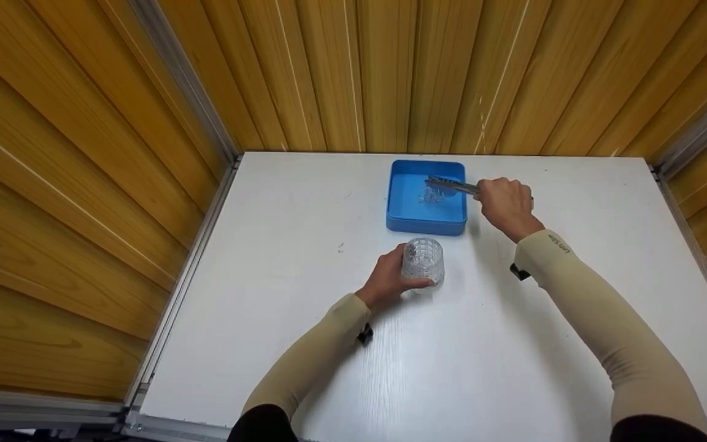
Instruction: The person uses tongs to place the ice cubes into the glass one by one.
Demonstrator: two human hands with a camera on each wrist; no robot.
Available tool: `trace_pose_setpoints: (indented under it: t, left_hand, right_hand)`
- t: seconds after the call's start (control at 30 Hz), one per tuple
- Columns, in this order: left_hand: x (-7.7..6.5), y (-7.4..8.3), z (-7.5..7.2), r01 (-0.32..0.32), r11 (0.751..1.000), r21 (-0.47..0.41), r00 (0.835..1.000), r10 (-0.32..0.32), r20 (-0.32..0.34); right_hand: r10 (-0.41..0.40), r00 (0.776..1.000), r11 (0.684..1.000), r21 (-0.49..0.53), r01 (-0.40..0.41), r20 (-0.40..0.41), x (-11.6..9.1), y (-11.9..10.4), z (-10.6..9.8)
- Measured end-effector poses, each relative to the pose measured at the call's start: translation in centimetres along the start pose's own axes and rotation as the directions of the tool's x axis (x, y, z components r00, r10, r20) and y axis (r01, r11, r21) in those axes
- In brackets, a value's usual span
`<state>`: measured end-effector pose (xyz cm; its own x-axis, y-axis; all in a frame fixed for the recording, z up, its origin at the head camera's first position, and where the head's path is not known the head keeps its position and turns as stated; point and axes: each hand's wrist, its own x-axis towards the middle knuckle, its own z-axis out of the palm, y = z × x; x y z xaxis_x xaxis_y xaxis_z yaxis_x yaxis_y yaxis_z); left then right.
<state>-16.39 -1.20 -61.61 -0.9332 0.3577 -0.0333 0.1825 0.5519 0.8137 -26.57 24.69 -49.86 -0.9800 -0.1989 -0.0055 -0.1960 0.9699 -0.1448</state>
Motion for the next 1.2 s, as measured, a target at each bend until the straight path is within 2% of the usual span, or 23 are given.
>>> trace_pose_setpoints:
  t: [0.27, 0.57, 0.97, 1.1, 1.2]
  left_hand:
    - [-0.2, 0.1, -0.1, -0.002, 1.000, 0.003, 1.000, 0.002, 0.004]
    - [-0.1, -0.2, 0.0, -0.007, 1.000, 0.003, 1.000, 0.007, 0.001]
    - [-0.2, -0.1, 0.0, 0.021, 1.000, -0.013, 1.000, -0.021, 0.007]
    - [-0.1, -0.1, -0.1, -0.006, 1.000, 0.006, 1.000, 0.006, 0.005]
    - [-0.1, 0.0, -0.1, -0.025, 0.999, 0.021, 1.000, 0.025, 0.002]
  right_hand:
    - [-0.016, 0.998, 1.000, -0.013, 0.015, -0.068, -0.3, 0.4, 0.6]
    - [-0.026, 0.991, 1.000, 0.008, 0.027, -0.134, -1.0, 0.7, -0.1]
    - [-0.079, 0.969, 0.993, 0.065, 0.096, -0.234, -3.9, 0.8, -1.4]
    - [-0.116, 0.954, 0.989, 0.056, 0.136, -0.276, -5.1, 0.4, -1.7]
    - [-0.119, 0.955, 0.987, 0.068, 0.143, -0.271, -6.0, 0.0, -1.9]
